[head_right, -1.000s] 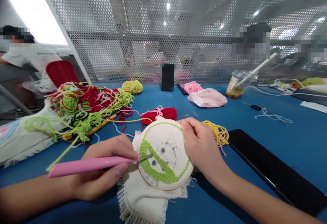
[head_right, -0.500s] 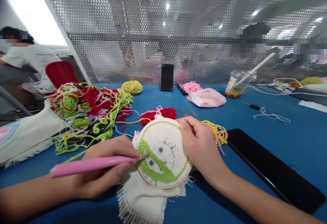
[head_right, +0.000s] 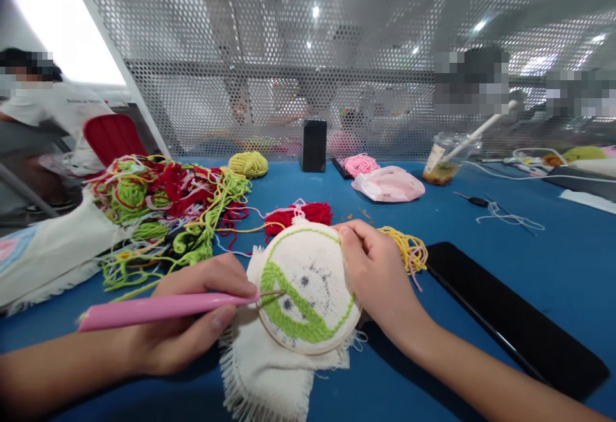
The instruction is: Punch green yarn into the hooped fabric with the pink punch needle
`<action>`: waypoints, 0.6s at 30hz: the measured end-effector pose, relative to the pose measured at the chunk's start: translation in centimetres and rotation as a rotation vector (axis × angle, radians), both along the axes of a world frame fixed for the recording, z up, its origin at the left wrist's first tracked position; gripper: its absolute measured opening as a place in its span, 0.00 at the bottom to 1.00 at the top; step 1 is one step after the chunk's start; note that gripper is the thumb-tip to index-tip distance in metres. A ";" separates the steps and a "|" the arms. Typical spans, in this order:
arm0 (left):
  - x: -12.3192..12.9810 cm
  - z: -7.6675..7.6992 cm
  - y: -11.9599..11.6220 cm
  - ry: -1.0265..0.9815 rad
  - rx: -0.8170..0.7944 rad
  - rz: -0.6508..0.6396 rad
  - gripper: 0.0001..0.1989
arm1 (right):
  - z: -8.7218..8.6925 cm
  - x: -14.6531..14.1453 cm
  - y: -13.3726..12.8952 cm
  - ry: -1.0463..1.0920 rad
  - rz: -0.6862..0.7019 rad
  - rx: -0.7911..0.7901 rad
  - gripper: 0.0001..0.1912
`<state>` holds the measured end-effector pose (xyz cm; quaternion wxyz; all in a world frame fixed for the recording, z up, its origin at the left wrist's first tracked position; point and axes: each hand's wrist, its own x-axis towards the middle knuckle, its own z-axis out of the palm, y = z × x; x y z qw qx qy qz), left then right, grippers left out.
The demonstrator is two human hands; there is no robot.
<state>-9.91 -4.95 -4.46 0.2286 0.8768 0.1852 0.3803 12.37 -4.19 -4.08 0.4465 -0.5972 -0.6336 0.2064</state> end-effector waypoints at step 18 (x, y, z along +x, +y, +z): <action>1.1 -0.6 0.6 0.342 0.070 0.103 0.08 | 0.2 0.7 0.8 -0.615 0.106 0.002 0.14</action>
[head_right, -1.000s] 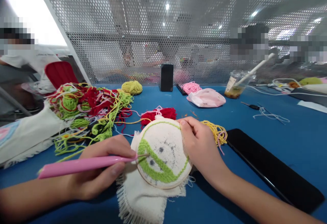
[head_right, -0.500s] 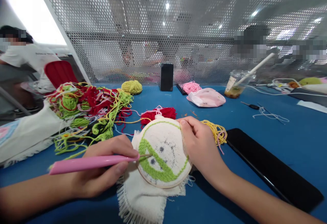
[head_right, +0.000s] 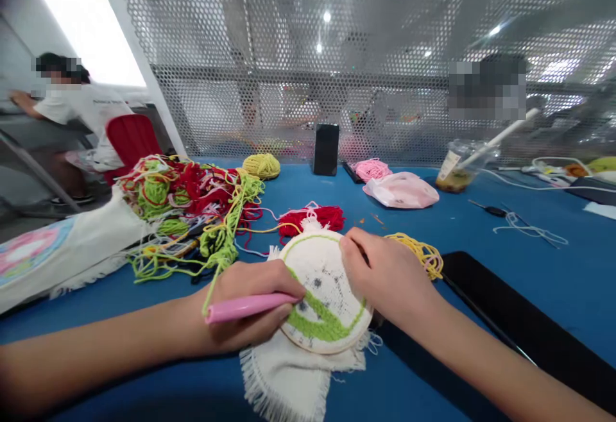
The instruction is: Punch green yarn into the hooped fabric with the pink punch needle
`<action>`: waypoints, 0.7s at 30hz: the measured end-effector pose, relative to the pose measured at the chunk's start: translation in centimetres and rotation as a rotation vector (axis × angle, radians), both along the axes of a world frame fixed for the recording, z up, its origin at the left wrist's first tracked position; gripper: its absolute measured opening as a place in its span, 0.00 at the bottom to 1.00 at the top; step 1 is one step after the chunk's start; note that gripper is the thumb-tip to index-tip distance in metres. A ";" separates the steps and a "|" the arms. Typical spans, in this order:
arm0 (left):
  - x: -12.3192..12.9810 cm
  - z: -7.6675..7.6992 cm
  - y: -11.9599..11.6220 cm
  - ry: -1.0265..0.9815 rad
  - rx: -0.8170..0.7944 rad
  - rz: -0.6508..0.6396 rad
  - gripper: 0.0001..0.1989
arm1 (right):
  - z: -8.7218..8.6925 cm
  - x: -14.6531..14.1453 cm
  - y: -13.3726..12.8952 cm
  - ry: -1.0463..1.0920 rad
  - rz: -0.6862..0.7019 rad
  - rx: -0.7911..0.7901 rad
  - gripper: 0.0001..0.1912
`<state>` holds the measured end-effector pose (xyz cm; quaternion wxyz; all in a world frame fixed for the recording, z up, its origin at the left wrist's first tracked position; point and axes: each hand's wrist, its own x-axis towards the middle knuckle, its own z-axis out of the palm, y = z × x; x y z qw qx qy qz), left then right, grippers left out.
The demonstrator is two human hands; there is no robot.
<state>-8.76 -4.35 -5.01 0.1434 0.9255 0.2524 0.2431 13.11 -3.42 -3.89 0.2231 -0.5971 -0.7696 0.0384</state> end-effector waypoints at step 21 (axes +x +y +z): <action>-0.2 -0.2 0.0 0.074 0.146 -0.028 0.11 | 4.9 -14.6 4.9 -0.175 0.757 -0.755 0.12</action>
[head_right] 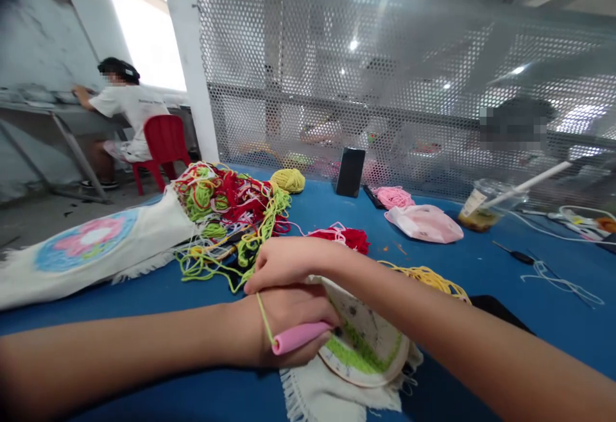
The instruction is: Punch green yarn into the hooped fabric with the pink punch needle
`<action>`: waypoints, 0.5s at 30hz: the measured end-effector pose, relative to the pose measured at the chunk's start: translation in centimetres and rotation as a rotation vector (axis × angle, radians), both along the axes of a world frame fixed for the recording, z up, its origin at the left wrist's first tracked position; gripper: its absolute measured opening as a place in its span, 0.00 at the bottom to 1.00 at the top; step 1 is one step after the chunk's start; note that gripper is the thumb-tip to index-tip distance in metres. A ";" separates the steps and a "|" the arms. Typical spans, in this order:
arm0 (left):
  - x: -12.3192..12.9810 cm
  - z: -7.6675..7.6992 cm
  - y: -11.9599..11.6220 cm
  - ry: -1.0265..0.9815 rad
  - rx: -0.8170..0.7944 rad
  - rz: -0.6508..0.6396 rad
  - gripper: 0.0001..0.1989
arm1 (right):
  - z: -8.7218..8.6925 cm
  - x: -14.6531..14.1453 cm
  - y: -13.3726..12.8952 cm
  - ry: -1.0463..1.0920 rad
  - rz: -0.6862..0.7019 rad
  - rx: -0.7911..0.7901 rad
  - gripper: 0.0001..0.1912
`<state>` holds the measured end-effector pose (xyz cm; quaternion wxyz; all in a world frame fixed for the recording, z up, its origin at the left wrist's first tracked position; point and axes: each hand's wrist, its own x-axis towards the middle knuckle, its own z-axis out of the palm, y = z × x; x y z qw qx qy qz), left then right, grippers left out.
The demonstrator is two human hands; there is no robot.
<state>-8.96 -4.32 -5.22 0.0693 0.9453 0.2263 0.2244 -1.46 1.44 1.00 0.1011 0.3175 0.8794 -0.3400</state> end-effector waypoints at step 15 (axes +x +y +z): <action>-0.3 0.7 -0.3 0.021 -0.044 -0.009 0.10 | 2.8 -5.1 10.1 0.585 -0.623 0.173 0.10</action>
